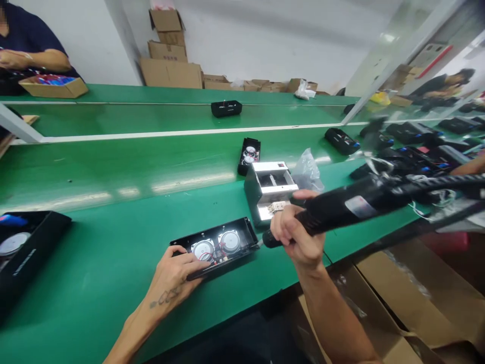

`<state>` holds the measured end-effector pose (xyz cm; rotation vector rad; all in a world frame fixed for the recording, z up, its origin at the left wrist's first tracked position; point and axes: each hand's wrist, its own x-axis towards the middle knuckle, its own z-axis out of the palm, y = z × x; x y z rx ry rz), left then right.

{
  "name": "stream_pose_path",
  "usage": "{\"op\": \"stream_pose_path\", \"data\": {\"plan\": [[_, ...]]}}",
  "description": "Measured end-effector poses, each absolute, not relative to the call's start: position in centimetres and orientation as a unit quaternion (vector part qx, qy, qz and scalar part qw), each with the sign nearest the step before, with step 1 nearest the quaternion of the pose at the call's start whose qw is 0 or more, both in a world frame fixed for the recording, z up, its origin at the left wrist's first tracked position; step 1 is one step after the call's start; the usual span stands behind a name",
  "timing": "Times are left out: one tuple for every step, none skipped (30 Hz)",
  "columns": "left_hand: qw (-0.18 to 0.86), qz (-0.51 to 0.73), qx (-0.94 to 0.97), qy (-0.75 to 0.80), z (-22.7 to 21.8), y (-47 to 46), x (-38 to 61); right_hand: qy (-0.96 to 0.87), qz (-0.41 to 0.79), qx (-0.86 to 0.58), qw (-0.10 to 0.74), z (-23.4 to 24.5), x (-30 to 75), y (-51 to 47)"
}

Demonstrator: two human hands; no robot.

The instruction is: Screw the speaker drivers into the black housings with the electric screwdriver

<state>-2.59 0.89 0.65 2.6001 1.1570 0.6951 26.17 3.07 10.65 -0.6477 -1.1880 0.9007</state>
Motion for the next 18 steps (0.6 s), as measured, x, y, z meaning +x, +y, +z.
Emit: {"op": "stream_pose_path", "data": {"plan": [[0.114,0.23,0.882,0.396,0.7,0.8,-2.5,-0.535,0.415,-0.263,0.687,10.4,25.3,2.5],[0.121,0.224,0.881,0.399,0.7,0.7,-2.4,-0.542,0.427,-0.245,0.681,10.0,24.5,2.1],[0.127,0.22,0.88,0.401,0.7,0.7,-2.4,-0.55,0.437,-0.238,0.671,9.6,23.8,1.9],[0.131,0.219,0.879,0.403,0.6,0.6,-2.4,-0.555,0.443,-0.242,0.661,9.2,23.2,1.7],[0.133,0.219,0.879,0.403,0.6,0.5,-2.4,-0.559,0.444,-0.253,0.652,8.9,22.7,1.7],[0.133,0.218,0.879,0.403,0.5,0.5,-2.4,-0.56,0.443,-0.267,0.647,8.7,22.4,1.7],[0.131,0.216,0.879,0.403,0.5,0.5,-2.5,-0.56,0.44,-0.277,0.645,8.5,22.2,1.8],[0.128,0.214,0.88,0.404,0.5,0.5,-2.5,-0.559,0.437,-0.285,0.644,8.3,22.1,1.8],[0.127,0.213,0.881,0.404,0.5,0.5,-2.5,-0.559,0.434,-0.29,0.644,8.3,22.0,1.9],[0.128,0.212,0.881,0.403,0.6,0.5,-2.5,-0.559,0.432,-0.293,0.644,8.2,21.9,2.0],[0.131,0.213,0.881,0.401,0.6,0.5,-2.5,-0.561,0.429,-0.294,0.644,8.2,21.9,2.0],[0.135,0.215,0.881,0.399,0.7,0.6,-2.5,-0.563,0.428,-0.296,0.642,8.2,21.9,2.1],[0.138,0.218,0.881,0.397,0.8,0.6,-2.5,-0.565,0.427,-0.297,0.64,8.1,21.8,2.1],[0.141,0.22,0.88,0.396,0.8,0.6,-2.5,-0.566,0.429,-0.296,0.639,8.1,21.7,2.1],[0.143,0.222,0.879,0.397,0.8,0.6,-2.4,-0.566,0.433,-0.292,0.638,8.1,21.7,2.1],[0.142,0.223,0.878,0.399,0.9,0.6,-2.4,-0.565,0.438,-0.288,0.637,8.0,21.6,2.1],[0.141,0.224,0.877,0.402,0.8,0.6,-2.4,-0.564,0.443,-0.285,0.636,7.9,21.5,2.1],[0.141,0.224,0.876,0.405,0.8,0.6,-2.4,-0.565,0.446,-0.285,0.634,7.9,21.4,2.1]]}}
